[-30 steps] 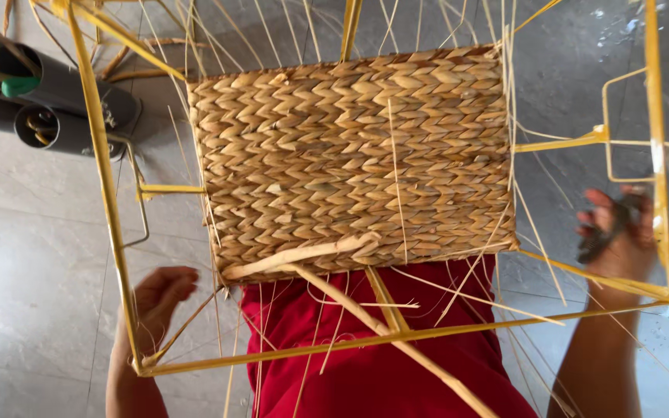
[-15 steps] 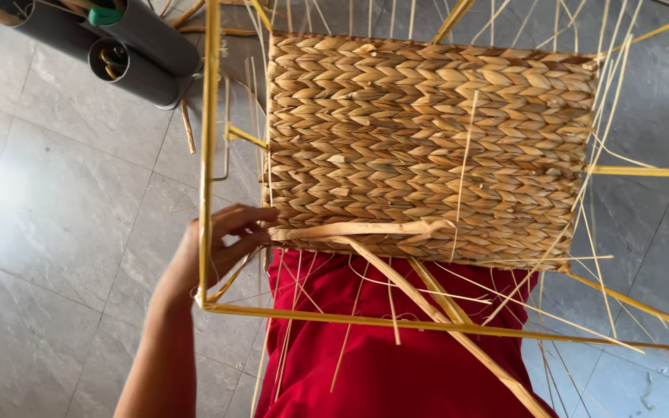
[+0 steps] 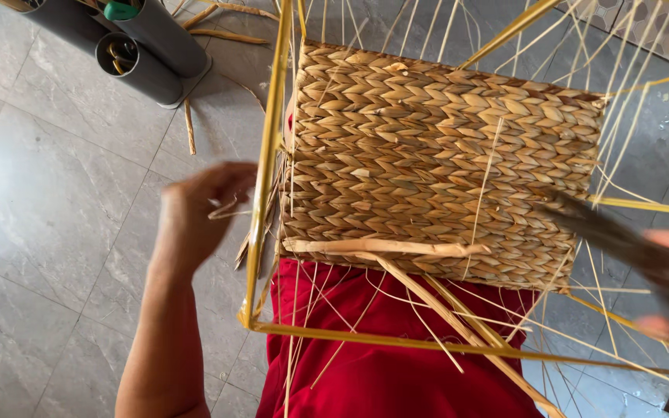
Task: The person trims excess woven strands from a rectangular basket using shears. They hold the basket on their lap, rotate it to access different edges, and cut the protruding fibers flush with the frame.
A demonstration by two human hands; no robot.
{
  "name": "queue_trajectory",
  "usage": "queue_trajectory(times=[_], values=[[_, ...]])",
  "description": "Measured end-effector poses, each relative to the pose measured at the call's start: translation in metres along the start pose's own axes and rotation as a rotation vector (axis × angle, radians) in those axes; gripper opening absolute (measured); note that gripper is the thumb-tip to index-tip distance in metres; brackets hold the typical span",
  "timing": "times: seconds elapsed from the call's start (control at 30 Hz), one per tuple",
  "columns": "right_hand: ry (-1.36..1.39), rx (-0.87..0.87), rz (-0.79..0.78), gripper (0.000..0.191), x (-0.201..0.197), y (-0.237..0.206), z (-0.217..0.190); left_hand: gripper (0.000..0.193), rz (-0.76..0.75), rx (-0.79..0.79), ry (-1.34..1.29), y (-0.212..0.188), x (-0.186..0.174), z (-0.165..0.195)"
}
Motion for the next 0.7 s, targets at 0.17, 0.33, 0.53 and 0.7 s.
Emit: queue_trajectory(times=[0.17, 0.33, 0.53, 0.7], values=[[-0.253, -0.667, 0.039, 0.083, -0.026, 0.024, -0.199, 0.009, 0.146, -0.086, -0.333, 0.015, -0.016, -0.041], [-0.649, -0.857, -0.113, 0.084, 0.010, 0.051, -0.322, 0.013, -0.060, -0.048, -0.184, 0.022, 0.012, -0.051], [-0.534, -0.683, -0.380, 0.071, 0.029, 0.090, -0.377, 0.031, -0.143, -0.079, 0.069, 0.039, 0.036, -0.059], [-0.377, -0.865, -0.286, 0.075, 0.032, 0.089, -0.390, 0.022, -0.192, -0.104, 0.068, 0.044, 0.049, -0.067]])
Point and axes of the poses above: each hand's wrist, its own y-axis towards the middle knuckle, its own x-axis out of the palm, z = x × y, the point moved 8 cm from there along y, towards the middle knuckle, and after that the axes turned 8 degrees about x, right-handed, at the moved point
